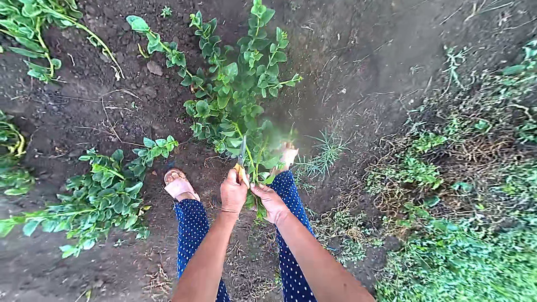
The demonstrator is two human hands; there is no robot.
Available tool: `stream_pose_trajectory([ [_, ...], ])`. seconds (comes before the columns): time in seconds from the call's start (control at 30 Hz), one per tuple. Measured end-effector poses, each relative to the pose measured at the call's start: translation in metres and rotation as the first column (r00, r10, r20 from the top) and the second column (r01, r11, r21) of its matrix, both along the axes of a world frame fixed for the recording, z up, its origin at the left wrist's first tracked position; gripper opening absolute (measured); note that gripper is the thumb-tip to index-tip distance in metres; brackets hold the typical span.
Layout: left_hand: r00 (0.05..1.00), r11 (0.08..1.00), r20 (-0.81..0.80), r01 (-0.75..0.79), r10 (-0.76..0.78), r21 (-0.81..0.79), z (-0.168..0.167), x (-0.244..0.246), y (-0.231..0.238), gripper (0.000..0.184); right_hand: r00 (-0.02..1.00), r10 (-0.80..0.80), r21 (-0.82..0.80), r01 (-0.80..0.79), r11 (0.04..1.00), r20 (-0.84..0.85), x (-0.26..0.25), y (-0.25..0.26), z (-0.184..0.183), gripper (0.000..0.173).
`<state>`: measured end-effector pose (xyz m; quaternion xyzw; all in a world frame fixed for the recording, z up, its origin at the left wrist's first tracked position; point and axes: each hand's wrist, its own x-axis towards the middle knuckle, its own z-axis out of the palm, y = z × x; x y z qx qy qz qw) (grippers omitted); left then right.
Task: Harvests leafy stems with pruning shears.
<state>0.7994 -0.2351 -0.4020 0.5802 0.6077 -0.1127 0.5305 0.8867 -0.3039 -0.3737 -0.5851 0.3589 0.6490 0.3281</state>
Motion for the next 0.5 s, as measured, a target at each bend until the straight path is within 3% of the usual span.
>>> stream_pose_trajectory([
  [0.17, 0.976, 0.931, -0.095, 0.157, -0.198, -0.33, 0.0, -0.014, 0.062, 0.047, 0.996, -0.065, -0.032, 0.067, 0.997, 0.056, -0.004, -0.012, -0.004, 0.022],
  [0.3, 0.931, 0.683, -0.104, 0.178, -0.351, -0.708, 0.0, -0.005, 0.119, 0.041, 0.988, -0.04, -0.008, 0.041, 0.999, 0.152, -0.001, -0.021, -0.007, 0.02],
  [0.4, 0.881, 0.579, -0.134, 0.178, -0.454, -0.796, -0.006, 0.009, 0.137, 0.042, 0.983, -0.012, 0.018, 0.009, 1.0, 0.182, -0.001, -0.024, -0.01, 0.021],
  [0.5, 0.855, 0.55, -0.174, 0.147, -0.488, -0.822, -0.013, 0.018, 0.142, 0.048, 0.986, -0.004, 0.032, -0.002, 0.999, 0.169, -0.004, -0.026, -0.009, 0.019],
])
